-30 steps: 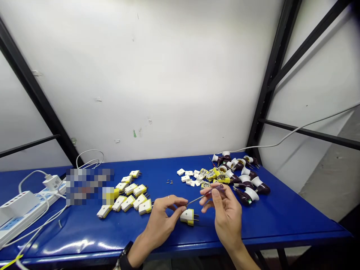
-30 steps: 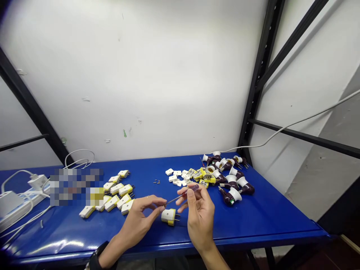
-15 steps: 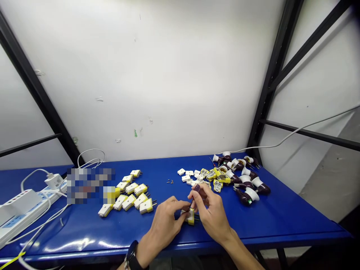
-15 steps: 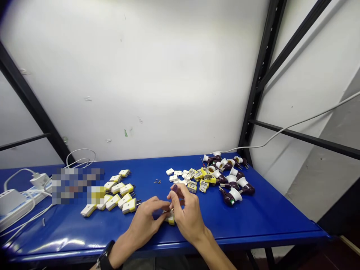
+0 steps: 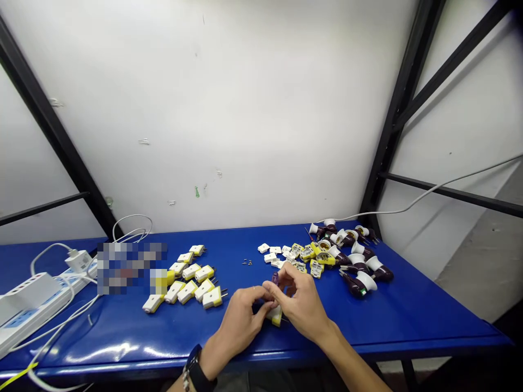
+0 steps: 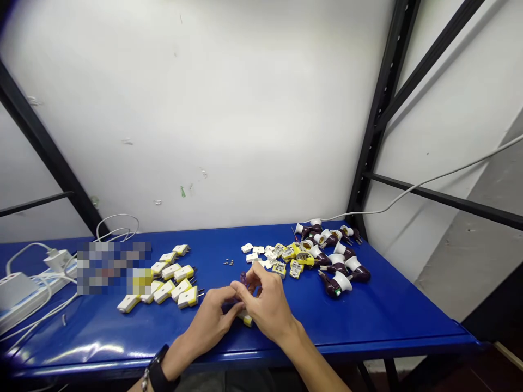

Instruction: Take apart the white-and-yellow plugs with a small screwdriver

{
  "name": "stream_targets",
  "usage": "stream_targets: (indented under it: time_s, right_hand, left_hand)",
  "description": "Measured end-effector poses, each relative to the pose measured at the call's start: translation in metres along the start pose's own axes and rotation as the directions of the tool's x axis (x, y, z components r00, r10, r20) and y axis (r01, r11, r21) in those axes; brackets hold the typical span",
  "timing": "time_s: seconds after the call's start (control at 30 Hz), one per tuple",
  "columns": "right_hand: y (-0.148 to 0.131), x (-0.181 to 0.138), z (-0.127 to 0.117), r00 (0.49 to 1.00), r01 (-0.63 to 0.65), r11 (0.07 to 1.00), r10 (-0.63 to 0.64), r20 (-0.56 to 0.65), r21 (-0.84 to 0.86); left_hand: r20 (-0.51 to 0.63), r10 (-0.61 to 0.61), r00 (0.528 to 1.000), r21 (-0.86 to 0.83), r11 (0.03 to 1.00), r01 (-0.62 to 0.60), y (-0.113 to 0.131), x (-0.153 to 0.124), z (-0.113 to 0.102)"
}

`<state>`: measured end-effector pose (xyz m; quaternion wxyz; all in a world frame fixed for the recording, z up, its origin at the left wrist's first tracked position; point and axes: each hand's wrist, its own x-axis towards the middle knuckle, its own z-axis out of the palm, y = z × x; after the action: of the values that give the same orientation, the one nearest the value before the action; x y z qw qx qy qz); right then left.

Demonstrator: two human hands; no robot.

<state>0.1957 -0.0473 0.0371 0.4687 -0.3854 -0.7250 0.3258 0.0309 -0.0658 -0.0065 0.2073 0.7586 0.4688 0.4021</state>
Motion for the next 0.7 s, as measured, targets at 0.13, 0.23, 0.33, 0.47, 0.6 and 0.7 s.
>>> stream_targets:
  time_s: [0.13, 0.23, 0.33, 0.47, 0.6, 0.7]
  right_hand:
    - [-0.003, 0.0, -0.004, 0.997, 0.027, 0.995, -0.033, 0.062, 0.095]
    - [-0.005, 0.001, -0.007, 0.989, 0.106, 0.992, -0.112, 0.096, 0.066]
    - [-0.005, 0.002, -0.004, 0.986, 0.164, 0.985, -0.164, 0.021, -0.048]
    - [-0.001, 0.001, 0.004, 0.972, 0.21, 0.972, -0.22, -0.085, -0.104]
    - [0.0, -0.002, 0.005, 0.981, 0.158, 0.987, -0.161, -0.108, -0.038]
    - [-0.003, -0.002, 0.0, 0.988, 0.147, 0.989, -0.148, -0.05, -0.023]
  left_hand:
    - [0.036, 0.034, 0.999, 0.043, 0.998, -0.036, 0.001, 0.0, -0.002]
    - [0.042, 0.027, 0.999, 0.074, 0.997, -0.03, 0.001, -0.003, -0.004]
    - [0.05, 0.017, 0.999, 0.055, 0.998, -0.02, 0.001, -0.004, -0.005]
    - [0.025, 0.027, 0.999, 0.044, 0.999, -0.028, 0.005, -0.003, -0.006]
    - [-0.012, 0.008, 1.0, 0.038, 0.999, -0.008, 0.006, -0.001, -0.004]
    - [-0.014, 0.025, 1.0, 0.073, 0.997, -0.024, 0.004, -0.002, -0.001]
